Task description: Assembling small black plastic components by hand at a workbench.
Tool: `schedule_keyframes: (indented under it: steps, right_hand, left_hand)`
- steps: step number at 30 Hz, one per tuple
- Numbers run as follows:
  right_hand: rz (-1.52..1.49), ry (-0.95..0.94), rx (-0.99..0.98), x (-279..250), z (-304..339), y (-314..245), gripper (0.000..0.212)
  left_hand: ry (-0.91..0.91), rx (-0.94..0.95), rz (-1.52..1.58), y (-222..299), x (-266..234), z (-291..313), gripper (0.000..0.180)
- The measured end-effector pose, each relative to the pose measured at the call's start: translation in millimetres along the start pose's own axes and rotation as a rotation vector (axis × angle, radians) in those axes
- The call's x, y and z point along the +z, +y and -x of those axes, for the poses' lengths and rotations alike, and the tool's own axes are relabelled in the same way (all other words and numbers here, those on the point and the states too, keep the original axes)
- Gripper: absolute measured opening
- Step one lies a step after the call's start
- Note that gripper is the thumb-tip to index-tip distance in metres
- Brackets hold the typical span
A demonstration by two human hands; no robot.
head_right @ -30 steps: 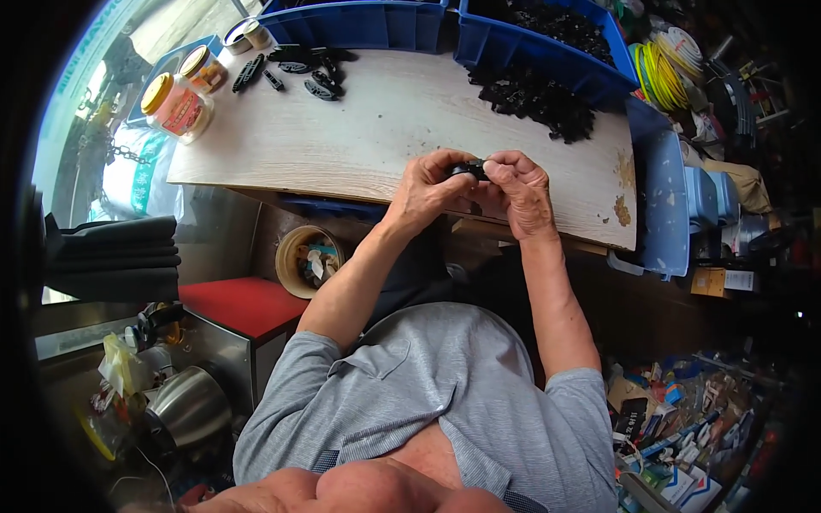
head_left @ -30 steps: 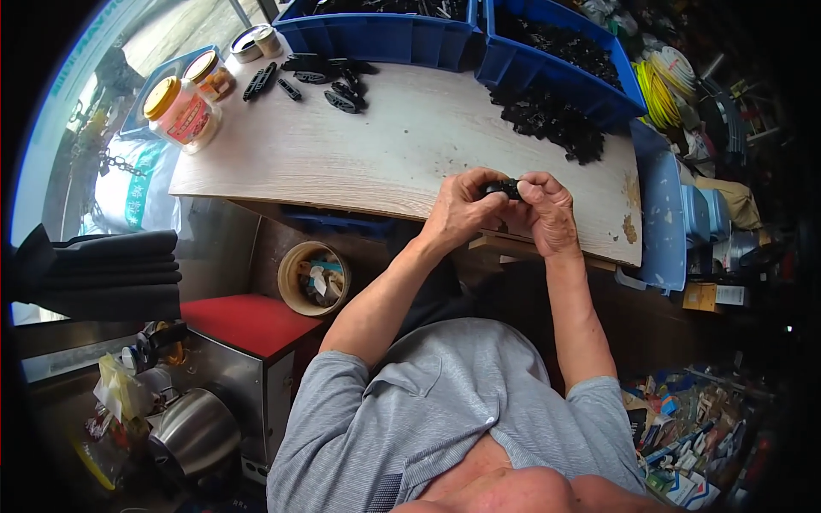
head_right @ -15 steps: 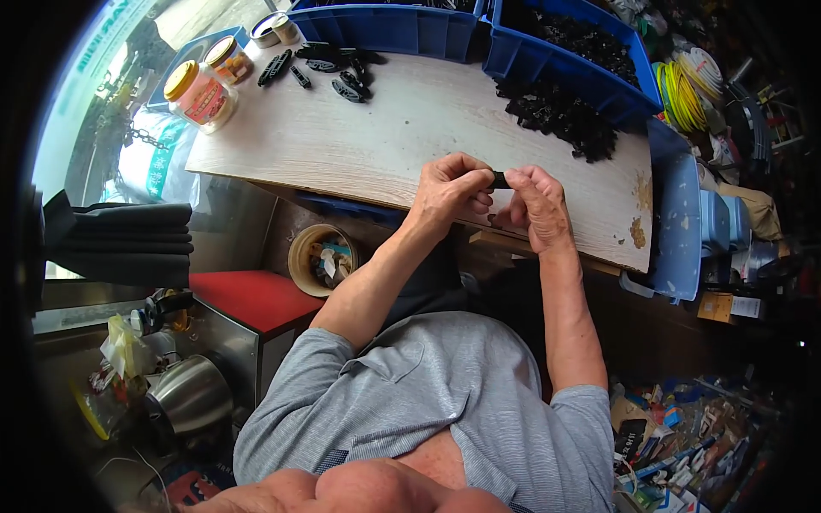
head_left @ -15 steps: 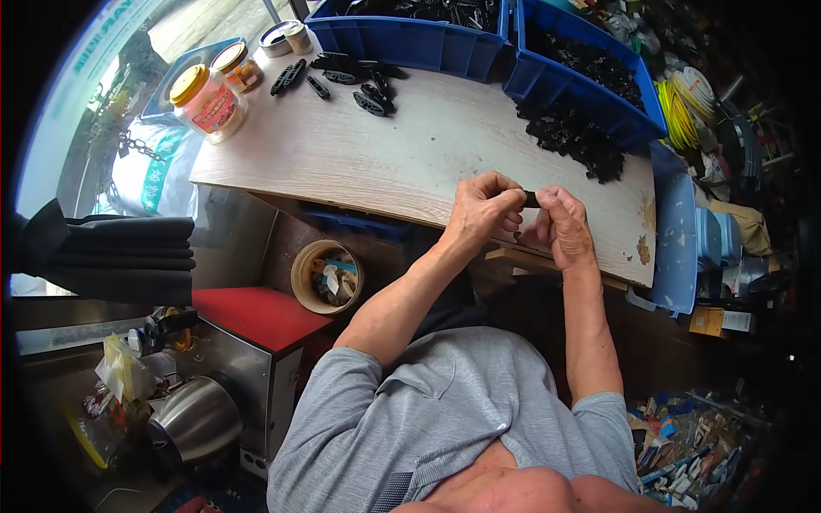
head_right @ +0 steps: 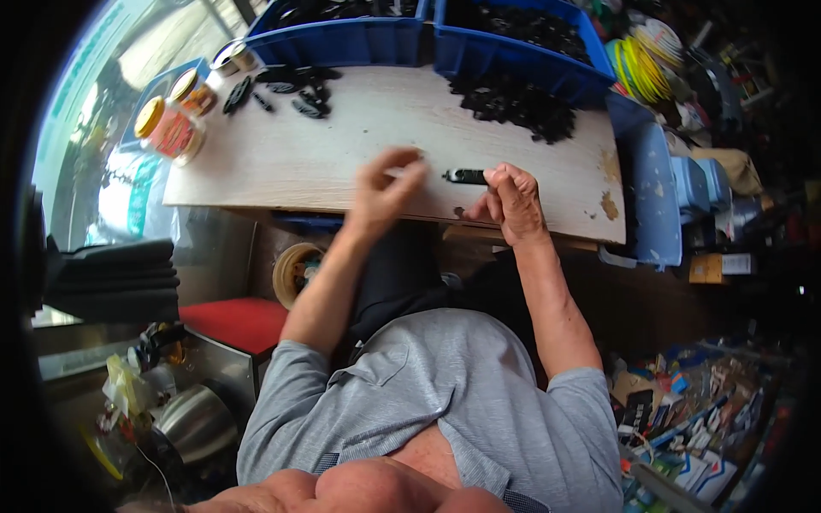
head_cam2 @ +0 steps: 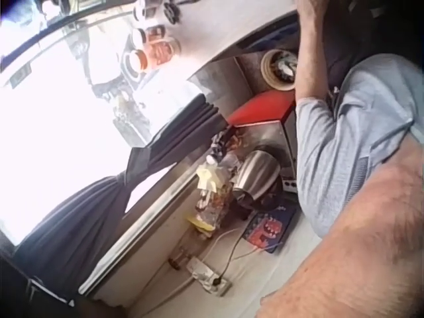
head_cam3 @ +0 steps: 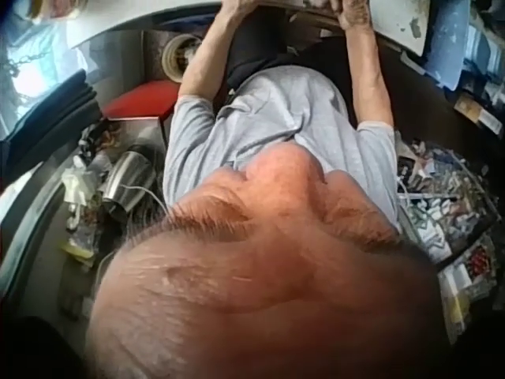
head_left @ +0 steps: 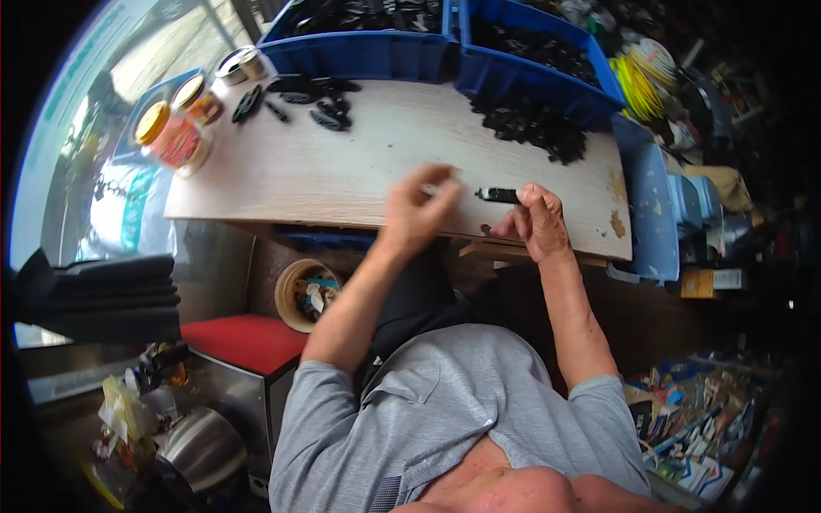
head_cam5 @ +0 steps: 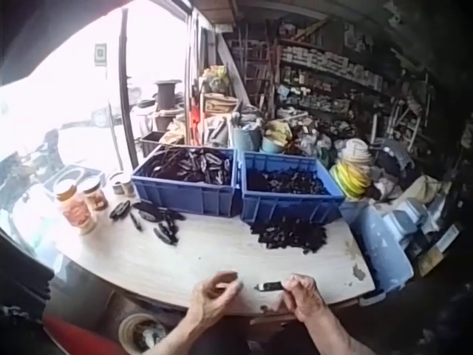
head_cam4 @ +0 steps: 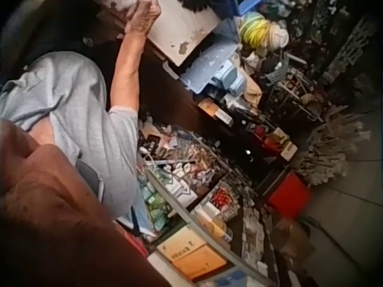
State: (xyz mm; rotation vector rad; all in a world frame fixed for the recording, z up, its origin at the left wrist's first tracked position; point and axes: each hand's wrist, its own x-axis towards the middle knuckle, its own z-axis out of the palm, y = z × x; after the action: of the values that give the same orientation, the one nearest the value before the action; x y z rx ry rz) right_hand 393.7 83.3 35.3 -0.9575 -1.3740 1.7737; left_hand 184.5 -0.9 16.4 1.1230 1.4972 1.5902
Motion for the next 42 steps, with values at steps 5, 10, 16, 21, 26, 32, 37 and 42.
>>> schedule_keyframes:
  steps: [5,10,16,21,26,32,37,42]
  right_hand:
    - [-0.193,0.418,-0.042,-98,-5,-10,0.041]
    - [-0.140,0.788,-0.052,-123,-2,-42,0.040]
    - [0.080,0.663,0.072,-129,-16,-36,0.027]
    - [0.219,0.622,0.185,-103,-40,-40,0.028]
    - [0.479,0.589,0.198,-90,-61,-37,0.023]
    - [0.700,0.581,0.135,-77,-66,-40,0.019]
    - [0.765,0.574,0.118,-79,-68,-37,0.017]
    - [0.660,0.563,0.156,-90,-61,-33,0.018]
  left_hand:
    - [0.353,0.530,-1.129,-10,-111,-61,0.037]
    - [0.178,0.540,-1.282,-29,-156,-79,0.037]
    - [0.025,0.574,-1.168,-19,-121,-71,0.037]
    - [-0.039,0.656,-1.111,-29,-79,-67,0.032]
    - [-0.060,0.629,-1.094,-20,-35,-61,0.026]
    - [-0.066,0.612,-1.016,-18,-21,-60,0.027]
    - [-0.026,0.665,-0.917,-19,-24,-60,0.024]
    - [0.185,0.799,-0.895,-9,-26,-55,0.024]
